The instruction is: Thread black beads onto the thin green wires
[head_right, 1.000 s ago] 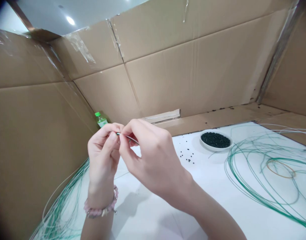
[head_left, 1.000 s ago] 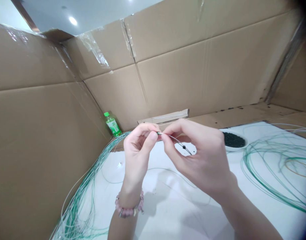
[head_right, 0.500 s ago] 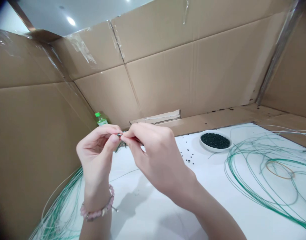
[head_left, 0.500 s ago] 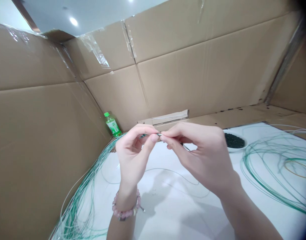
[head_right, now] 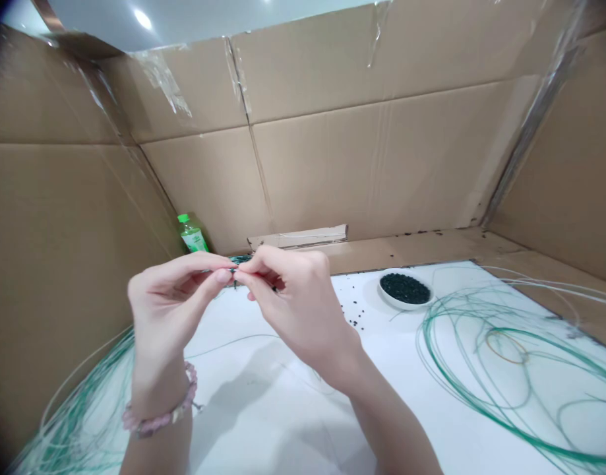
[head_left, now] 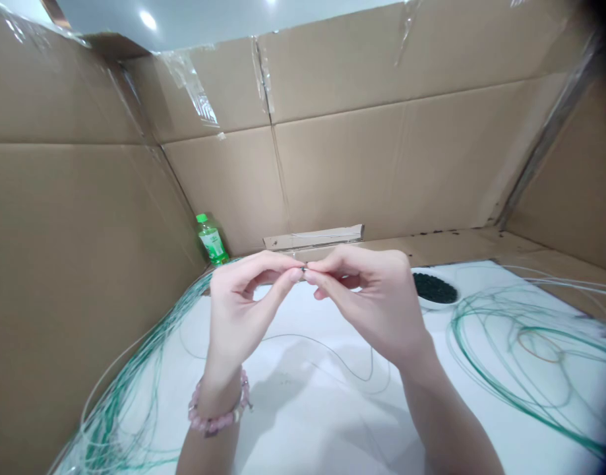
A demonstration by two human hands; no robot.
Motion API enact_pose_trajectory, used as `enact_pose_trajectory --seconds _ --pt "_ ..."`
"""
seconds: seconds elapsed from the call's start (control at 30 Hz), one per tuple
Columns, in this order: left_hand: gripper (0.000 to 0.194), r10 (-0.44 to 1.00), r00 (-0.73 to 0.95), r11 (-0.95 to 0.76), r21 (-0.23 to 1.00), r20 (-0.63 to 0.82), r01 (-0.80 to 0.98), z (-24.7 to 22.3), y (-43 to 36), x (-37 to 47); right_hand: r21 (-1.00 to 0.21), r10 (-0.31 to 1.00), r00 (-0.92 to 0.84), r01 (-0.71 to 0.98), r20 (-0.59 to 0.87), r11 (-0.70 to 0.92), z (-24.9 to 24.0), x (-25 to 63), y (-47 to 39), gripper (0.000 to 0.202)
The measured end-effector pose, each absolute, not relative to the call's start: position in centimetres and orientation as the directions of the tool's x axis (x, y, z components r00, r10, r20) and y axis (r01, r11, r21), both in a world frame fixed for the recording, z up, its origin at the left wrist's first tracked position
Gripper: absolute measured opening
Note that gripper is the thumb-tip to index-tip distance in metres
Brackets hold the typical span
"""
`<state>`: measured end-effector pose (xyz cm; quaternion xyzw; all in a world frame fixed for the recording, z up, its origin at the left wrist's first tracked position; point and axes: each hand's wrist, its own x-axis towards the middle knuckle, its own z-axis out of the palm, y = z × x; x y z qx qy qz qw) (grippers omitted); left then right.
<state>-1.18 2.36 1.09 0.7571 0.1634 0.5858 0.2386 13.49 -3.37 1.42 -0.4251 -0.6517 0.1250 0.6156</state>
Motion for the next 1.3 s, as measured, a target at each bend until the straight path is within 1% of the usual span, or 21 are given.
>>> enact_pose_trajectory --seconds 0.13,0.23,0.33,0.4,0.5,0.6,0.63,0.7,0.77,0.87,0.93,1.1,1.2,1.3 --pt "0.012 0.476 0.262 -0.873 0.487 0.84 0.025 1.2 2.5 -1.5 -0.739 0.751 0.093 0.294 0.653 0.606 1.4 13.7 -3.3 0.012" --pt "0.013 0.404 0.291 -0.907 0.421 0.867 0.005 1.3 2.8 -1.8 -0.748 0.759 0.056 0.229 0.648 0.622 1.4 13.7 -3.4 0.011" --pt "0.015 0.35 0.327 -0.925 0.378 0.878 -0.024 1.4 2.9 -1.9 -0.739 0.744 0.069 0.204 0.665 0.642 1.4 13.7 -3.4 0.01" --pt "0.014 0.353 0.35 -0.925 0.38 0.868 -0.01 1.6 2.6 -1.8 -0.733 0.737 0.083 0.226 0.671 0.642 1.5 13.6 -3.4 0.009" --pt "0.012 0.371 0.388 -0.915 0.403 0.844 -0.003 1.8 1.9 -1.6 -0.709 0.726 0.059 0.282 0.686 0.647 1.9 13.6 -3.5 0.009" --pt "0.016 0.411 0.363 -0.901 0.434 0.836 0.019 2.1 1.5 -1.5 -0.691 0.731 0.023 0.349 0.682 0.633 2.6 13.5 -3.9 0.011" --pt "0.017 0.403 0.372 -0.906 0.423 0.836 0.028 2.1 1.5 -1.6 -0.69 0.739 0.015 0.37 0.674 0.622 2.8 13.5 -4.0 0.012" --pt "0.018 0.353 0.417 -0.929 0.365 0.837 0.054 2.3 1.7 -1.8 -0.688 0.751 -0.001 0.401 0.66 0.605 3.1 13.4 -4.1 0.014" --pt "0.018 0.328 0.454 -0.944 0.311 0.829 0.114 2.5 2.0 -2.2 -0.665 0.731 -0.016 0.403 0.682 0.629 3.1 13.3 -3.9 0.013" --pt "0.019 0.322 0.442 -0.943 0.245 0.837 0.223 2.7 2.3 -2.4 -0.634 0.699 -0.038 0.388 0.714 0.668 2.8 13.3 -3.5 0.01" --pt "0.02 0.296 0.461 -0.946 0.188 0.837 0.266 2.8 2.3 -2.4 -0.624 0.696 -0.047 0.401 0.717 0.67 2.6 13.4 -3.3 0.01" --pt "0.027 0.325 0.471 -0.912 0.141 0.82 0.385 3.0 2.4 -2.7 -0.584 0.68 -0.061 0.459 0.731 0.669 2.2 13.4 -3.0 0.011" --pt "0.031 0.359 0.456 -0.897 0.166 0.815 0.41 3.2 2.5 -3.0 -0.585 0.725 -0.112 0.513 0.679 0.628 2.1 13.8 -2.9 0.013" --pt "0.032 0.375 0.459 -0.893 0.182 0.805 0.411 3.2 2.5 -3.0 -0.614 0.811 -0.191 0.564 0.553 0.552 2.1 14.7 -2.9 0.012"
